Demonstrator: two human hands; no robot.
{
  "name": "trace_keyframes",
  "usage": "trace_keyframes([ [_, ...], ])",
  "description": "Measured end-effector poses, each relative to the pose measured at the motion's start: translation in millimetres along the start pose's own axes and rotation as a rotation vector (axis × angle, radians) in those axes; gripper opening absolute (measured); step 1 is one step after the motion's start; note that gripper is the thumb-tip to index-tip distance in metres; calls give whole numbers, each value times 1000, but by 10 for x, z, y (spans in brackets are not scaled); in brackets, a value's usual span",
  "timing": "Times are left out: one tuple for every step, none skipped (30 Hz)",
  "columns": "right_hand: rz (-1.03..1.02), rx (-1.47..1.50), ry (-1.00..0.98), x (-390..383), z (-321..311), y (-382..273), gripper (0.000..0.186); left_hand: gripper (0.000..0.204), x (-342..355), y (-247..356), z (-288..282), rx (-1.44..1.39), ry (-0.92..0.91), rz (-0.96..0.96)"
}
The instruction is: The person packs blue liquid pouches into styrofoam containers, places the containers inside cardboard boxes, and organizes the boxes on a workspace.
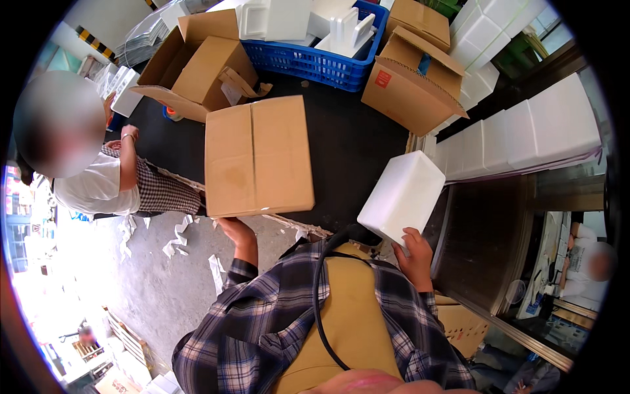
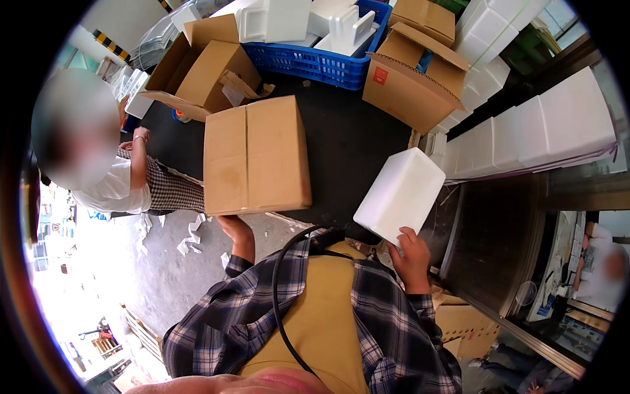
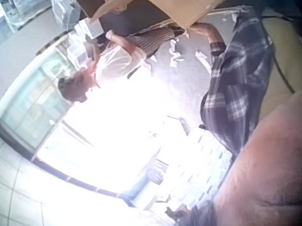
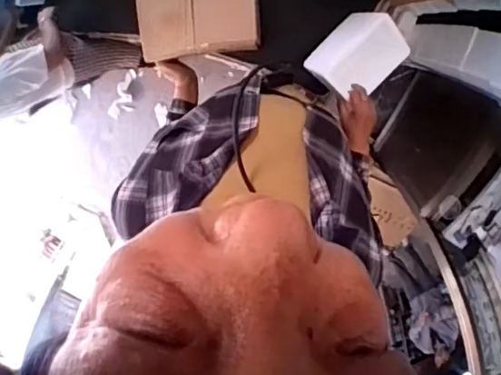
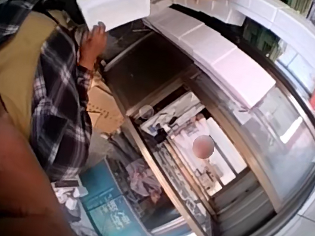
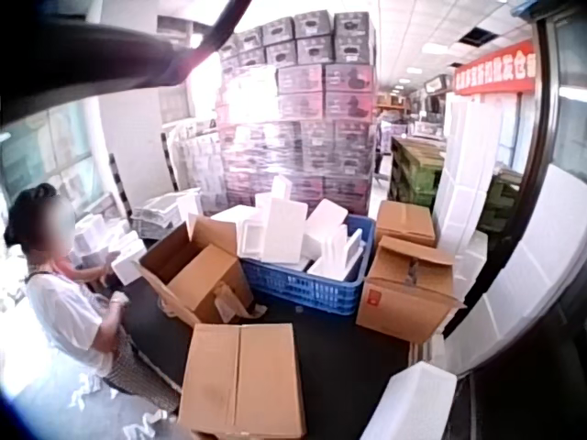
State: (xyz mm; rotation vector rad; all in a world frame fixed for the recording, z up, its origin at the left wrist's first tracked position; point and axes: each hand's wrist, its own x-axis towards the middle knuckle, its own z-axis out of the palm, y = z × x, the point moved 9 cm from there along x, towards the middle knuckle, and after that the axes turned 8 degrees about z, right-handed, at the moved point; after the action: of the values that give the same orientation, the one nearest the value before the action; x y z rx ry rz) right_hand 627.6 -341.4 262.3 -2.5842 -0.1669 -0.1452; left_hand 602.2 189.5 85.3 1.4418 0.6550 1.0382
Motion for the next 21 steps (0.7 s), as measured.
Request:
trace_keyframes([
  [-5,-9,-14,52,-12,-9,27,51,-216,57,210,53,-155,-78],
  [-13,-10,-17,111,-6,-5,27,53,-408,118,434,-72,-263,-161],
  [-10,-5,-17,130,1,29,27,57,-598,183,655,-190,-383,-240],
  [-6,-13,-20,168,3,65,26,61,-774,276,869,-306,-492,-324],
  [0,-21,-22,195,-2,111,26,71,-908,446,1087,-192,-676,-238],
  [4,-25,-29,199,-18,140,26,83,-1049,639,1265,-70,-851,-146],
  [6,-27,-19,196,-52,182,26,97,-1214,733,1458,51,-1023,-41],
  [17,-36,-6,182,-103,225,26,97,-1239,827,1608,116,-991,63],
  [37,-40,5,131,-167,270,26,84,-1150,823,1732,235,-990,109],
  [55,-50,10,76,-240,306,26,72,-998,811,1872,352,-982,148],
  [88,-61,30,-9,-318,364,26,37,-785,1018,2036,371,-912,344],
  [117,-75,51,-126,-409,408,26,25,-620,1027,2182,527,-963,339],
  [132,-80,76,-225,-471,451,25,30,-541,1046,2331,587,-1067,422],
  [164,-54,105,-338,-516,531,25,36,-506,1065,2477,652,-1165,513],
  [168,-76,112,-427,-572,559,25,37,-484,1065,2559,644,-1164,485],
  [175,-87,124,-529,-608,610,25,38,-502,1097,2619,643,-1165,467],
  [178,-64,145,-585,-631,650,26,40,-518,1124,2691,642,-1165,447],
  [190,-56,128,-613,-614,653,26,41,-503,1086,2760,661,-1138,477],
  [197,-54,114,-616,-618,639,27,44,-462,989,2862,688,-1144,433],
  [203,-51,100,-616,-618,615,27,46,-399,899,2966,715,-1149,389],
  [169,-38,105,-564,-657,557,27,48,-368,905,3177,712,-1169,395],
])
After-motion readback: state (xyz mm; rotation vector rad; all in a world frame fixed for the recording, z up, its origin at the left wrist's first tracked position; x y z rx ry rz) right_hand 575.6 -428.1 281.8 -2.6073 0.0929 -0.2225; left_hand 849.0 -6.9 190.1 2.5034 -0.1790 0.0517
